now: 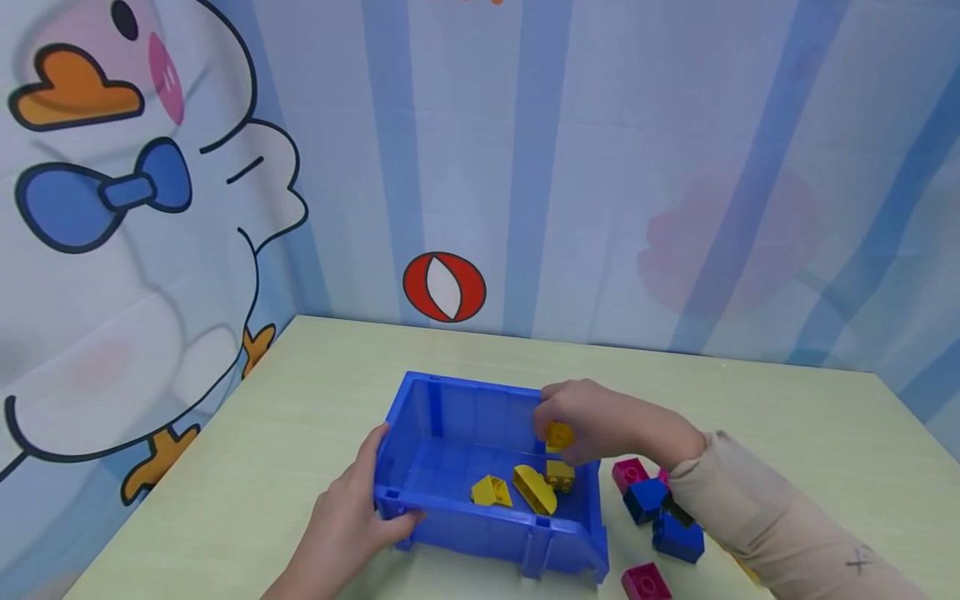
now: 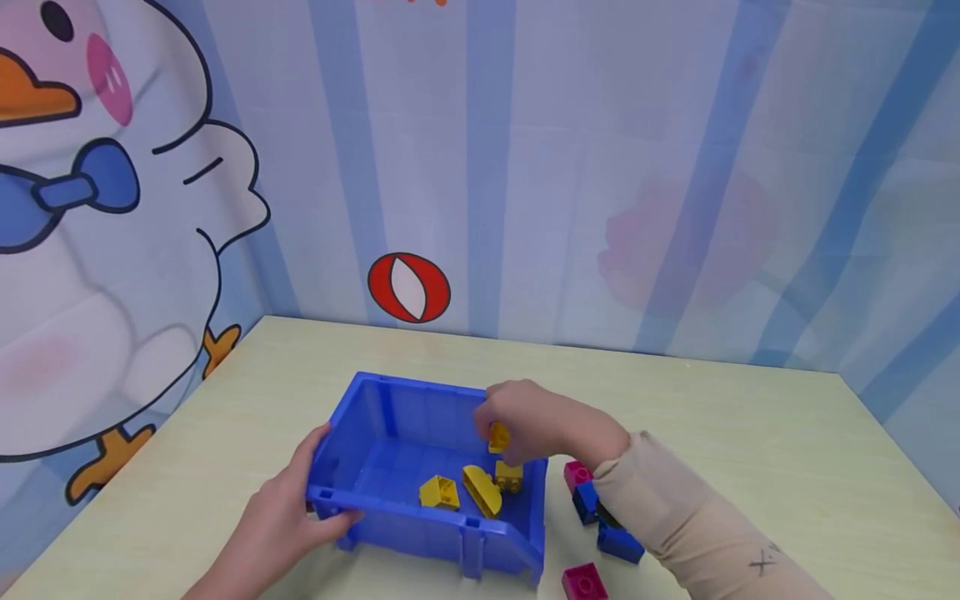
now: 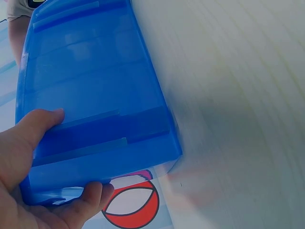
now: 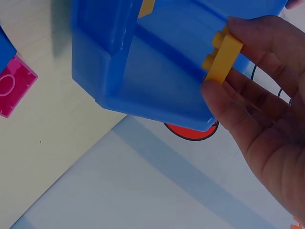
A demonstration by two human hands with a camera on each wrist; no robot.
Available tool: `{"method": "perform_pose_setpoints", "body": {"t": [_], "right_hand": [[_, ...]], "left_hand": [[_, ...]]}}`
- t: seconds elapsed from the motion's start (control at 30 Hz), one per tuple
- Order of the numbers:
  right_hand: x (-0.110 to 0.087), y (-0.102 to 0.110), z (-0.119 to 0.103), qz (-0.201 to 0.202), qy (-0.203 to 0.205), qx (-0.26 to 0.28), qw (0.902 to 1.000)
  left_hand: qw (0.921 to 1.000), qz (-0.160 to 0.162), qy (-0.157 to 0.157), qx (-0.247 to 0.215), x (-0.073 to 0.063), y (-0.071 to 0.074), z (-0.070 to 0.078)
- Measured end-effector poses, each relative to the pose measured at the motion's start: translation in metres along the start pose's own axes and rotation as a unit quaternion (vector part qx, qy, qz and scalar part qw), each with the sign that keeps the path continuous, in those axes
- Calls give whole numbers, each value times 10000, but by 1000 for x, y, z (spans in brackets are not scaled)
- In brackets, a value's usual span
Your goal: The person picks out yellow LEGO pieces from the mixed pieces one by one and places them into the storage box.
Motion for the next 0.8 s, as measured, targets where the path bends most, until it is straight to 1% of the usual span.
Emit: {"method": "perform_pose_setpoints", "body": {"t": [0.17,0.47,0.8], "right_hand": [[4,0,-3,-16,78,-74,9999],[12,2,-9,-113,89,-19,9999],[18,3,-12,-119,366,-112,9992]], "left_hand": [[10000,-17,23,18,0,0,0],[10000,-27,28,14,0,1,0],[10000,-17,39,32,0,1,1]]}}
Point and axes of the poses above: each hand's wrist, its own x-axis towards the middle knuckle, its own y-axis out of the back of the hand, z = x × y, the point moved 3 cm from there along x, towards the middle knuckle, and after that the axes turned 12 degrees about -z, right-handed, at the moved point
